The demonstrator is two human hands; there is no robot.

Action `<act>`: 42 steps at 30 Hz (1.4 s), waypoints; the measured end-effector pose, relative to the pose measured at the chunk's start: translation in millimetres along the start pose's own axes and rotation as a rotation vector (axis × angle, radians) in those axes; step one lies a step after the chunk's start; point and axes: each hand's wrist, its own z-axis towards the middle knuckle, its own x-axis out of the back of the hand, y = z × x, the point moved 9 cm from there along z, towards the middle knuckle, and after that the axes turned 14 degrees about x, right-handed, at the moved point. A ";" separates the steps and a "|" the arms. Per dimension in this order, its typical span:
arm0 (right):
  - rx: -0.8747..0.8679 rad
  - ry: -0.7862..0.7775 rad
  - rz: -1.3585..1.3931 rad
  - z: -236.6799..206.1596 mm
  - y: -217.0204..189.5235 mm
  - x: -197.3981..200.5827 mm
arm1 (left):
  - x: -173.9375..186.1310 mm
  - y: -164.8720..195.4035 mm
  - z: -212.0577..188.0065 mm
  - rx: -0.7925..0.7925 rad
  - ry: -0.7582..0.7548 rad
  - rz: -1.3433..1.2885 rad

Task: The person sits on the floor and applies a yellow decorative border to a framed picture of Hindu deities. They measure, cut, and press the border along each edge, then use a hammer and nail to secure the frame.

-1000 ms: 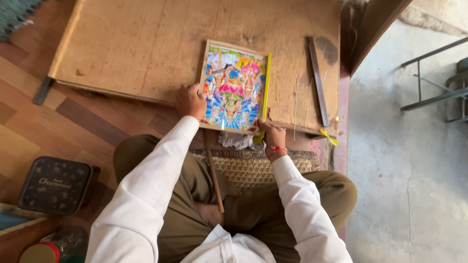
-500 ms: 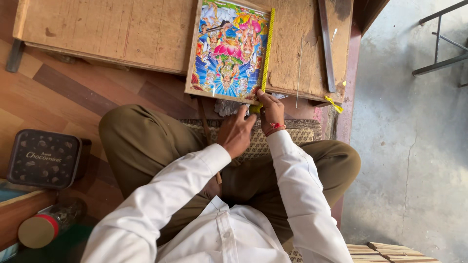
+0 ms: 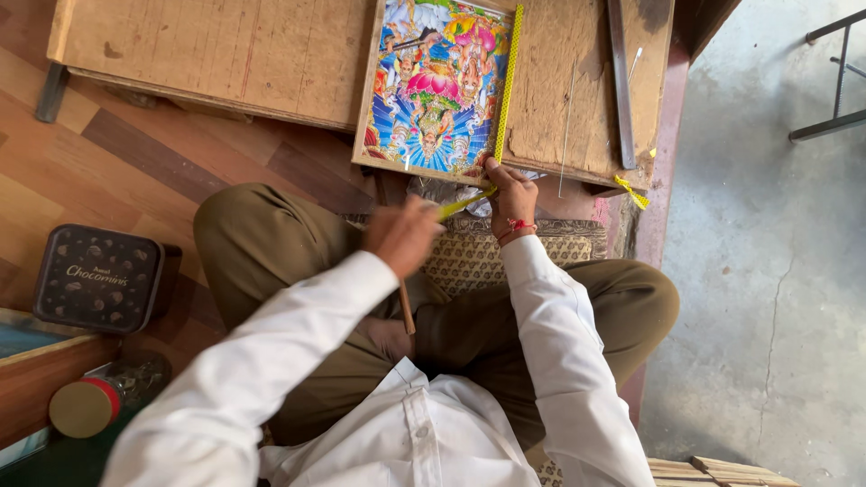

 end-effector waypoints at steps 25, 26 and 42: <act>0.260 -0.023 -0.178 -3.3 -5.9 19.7 | 87.3 -157.4 53.4 0.384 0.117 -0.386; 0.358 -0.034 -0.218 -7.2 -12.0 21.4 | 87.8 -157.5 53.6 0.363 0.118 -0.403; 0.606 -0.098 -0.374 -25.3 -25.1 13.4 | 92.9 -146.4 60.2 0.297 0.086 -0.407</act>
